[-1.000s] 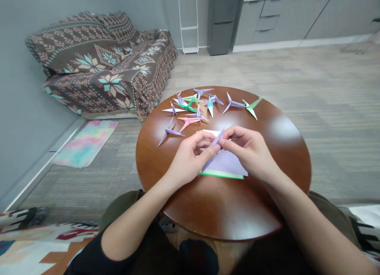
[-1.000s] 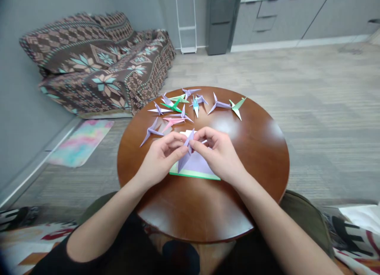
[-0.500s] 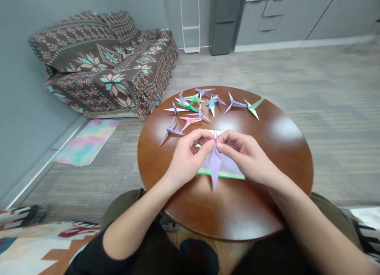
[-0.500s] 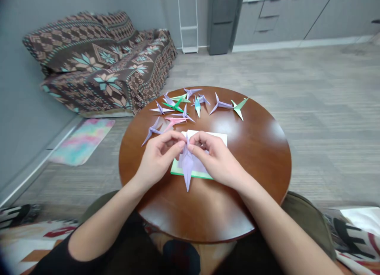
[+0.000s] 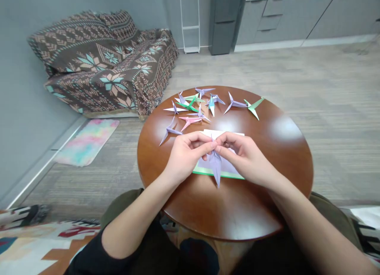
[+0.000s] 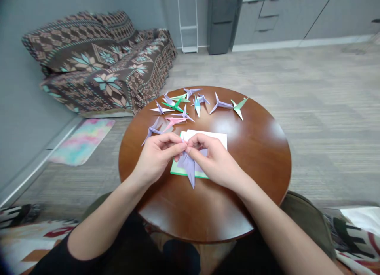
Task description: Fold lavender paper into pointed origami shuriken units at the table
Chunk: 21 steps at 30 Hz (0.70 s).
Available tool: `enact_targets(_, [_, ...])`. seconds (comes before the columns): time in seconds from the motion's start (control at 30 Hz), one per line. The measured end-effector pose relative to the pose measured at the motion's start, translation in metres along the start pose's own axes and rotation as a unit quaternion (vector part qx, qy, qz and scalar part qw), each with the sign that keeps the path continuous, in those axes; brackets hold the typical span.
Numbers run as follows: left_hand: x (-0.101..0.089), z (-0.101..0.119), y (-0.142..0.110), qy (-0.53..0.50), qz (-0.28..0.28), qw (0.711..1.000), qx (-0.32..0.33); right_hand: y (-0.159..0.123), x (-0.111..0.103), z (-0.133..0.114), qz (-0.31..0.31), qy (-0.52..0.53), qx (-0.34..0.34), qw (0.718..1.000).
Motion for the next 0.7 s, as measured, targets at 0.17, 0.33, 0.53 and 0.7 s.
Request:
enact_targets(0.17, [-0.008,0.001,0.002,-0.025,0.031,0.999,0.005,0.0,0.0,-0.006,-0.003,-0.036,-0.019,0.999])
enact_targets(0.33, [-0.023,0.011,0.006,-0.072,0.066,0.995,0.022,-0.002,0.004,-0.006,-0.022,-0.034,-0.018,0.999])
enact_targets(0.53, [-0.012,0.005,0.008,-0.029,-0.005,0.999,-0.029,-0.001,0.002,-0.001,-0.015,-0.021,-0.004,1.0])
enact_targets(0.7, [0.004,-0.007,0.004,0.044,-0.059,0.996,-0.047,-0.001,-0.007,0.001,0.017,-0.045,-0.003,0.999])
Point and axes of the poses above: each hand's wrist, its own y-axis towards the middle knuckle, its own x-axis out of the palm, z = x × y, the point moved 10 cm from there along y, towards the middle knuckle, and after that the axes turned 8 degrees about -x, right-handed, at the moved point
